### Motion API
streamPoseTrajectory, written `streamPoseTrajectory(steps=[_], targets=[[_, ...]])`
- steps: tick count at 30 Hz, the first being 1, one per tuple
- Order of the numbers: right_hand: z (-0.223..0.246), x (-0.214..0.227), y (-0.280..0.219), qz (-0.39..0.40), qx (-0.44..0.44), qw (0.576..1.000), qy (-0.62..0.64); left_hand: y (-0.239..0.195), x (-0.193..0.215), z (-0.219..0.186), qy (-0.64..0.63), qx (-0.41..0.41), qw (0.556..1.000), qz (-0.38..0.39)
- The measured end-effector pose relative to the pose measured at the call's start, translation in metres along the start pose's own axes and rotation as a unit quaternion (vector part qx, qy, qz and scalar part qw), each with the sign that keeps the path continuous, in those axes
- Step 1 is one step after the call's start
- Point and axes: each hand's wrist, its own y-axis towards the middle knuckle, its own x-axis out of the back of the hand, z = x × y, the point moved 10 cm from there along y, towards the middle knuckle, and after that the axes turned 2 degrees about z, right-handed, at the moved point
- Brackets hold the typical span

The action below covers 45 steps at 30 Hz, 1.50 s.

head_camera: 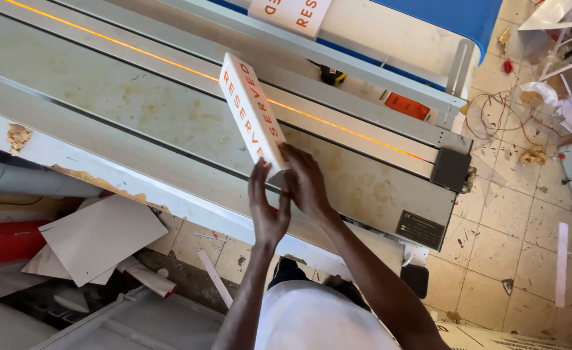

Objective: Heating and bending acrylic 'RESERVED' signs into a tent shape using a heat bending machine.

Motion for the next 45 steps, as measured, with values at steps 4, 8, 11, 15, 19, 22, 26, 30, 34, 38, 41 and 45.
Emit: streamPoseTrajectory(steps=[4, 8, 11, 15, 19, 22, 26, 30, 34, 38, 41, 45], targets=[[-0.024, 0.038, -0.009, -0.054, -0.004, 0.999, -0.005, -0.019, -0.022, 0.005, -0.026, -0.005, 0.998, 0.054], [-0.043, 0.092, -0.035, -0.115, -0.059, 0.991, 0.015, -0.010, -0.016, 0.010, -0.020, -0.011, 0.998, 0.054], [-0.056, 0.107, -0.054, -0.146, -0.102, 0.983, 0.041, 0.014, 0.025, 0.061, 0.047, -0.017, 0.997, -0.056], [-0.041, 0.087, -0.071, -0.110, -0.095, 0.985, 0.096, 0.046, 0.083, 0.095, 0.059, 0.029, 0.995, -0.071], [-0.044, 0.065, -0.075, -0.085, -0.073, 0.990, 0.091, 0.073, 0.083, 0.110, 0.027, 0.023, 0.999, 0.028], [-0.043, 0.061, -0.074, -0.087, -0.053, 0.994, 0.047, 0.086, 0.081, 0.112, -0.014, 0.041, 0.995, 0.087], [-0.038, 0.059, -0.078, -0.098, -0.037, 0.994, -0.032, 0.100, 0.077, 0.093, -0.059, 0.063, 0.991, 0.101], [-0.037, 0.060, -0.077, -0.116, -0.041, 0.992, -0.031, 0.115, 0.070, 0.097, -0.085, 0.095, 0.987, 0.095], [-0.030, 0.070, -0.079, -0.143, -0.056, 0.988, -0.022, 0.128, 0.055, 0.091, -0.116, 0.085, 0.982, 0.125], [-0.032, 0.078, -0.075, -0.155, -0.109, 0.982, -0.002, 0.147, 0.058, 0.089, -0.088, 0.091, 0.959, 0.253], [-0.030, 0.073, -0.077, -0.124, -0.165, 0.978, -0.016, 0.155, 0.066, 0.110, -0.012, 0.057, 0.928, 0.367], [-0.038, 0.077, -0.066, -0.070, -0.246, 0.966, -0.030, 0.177, 0.063, 0.123, 0.076, -0.022, 0.891, 0.447]])
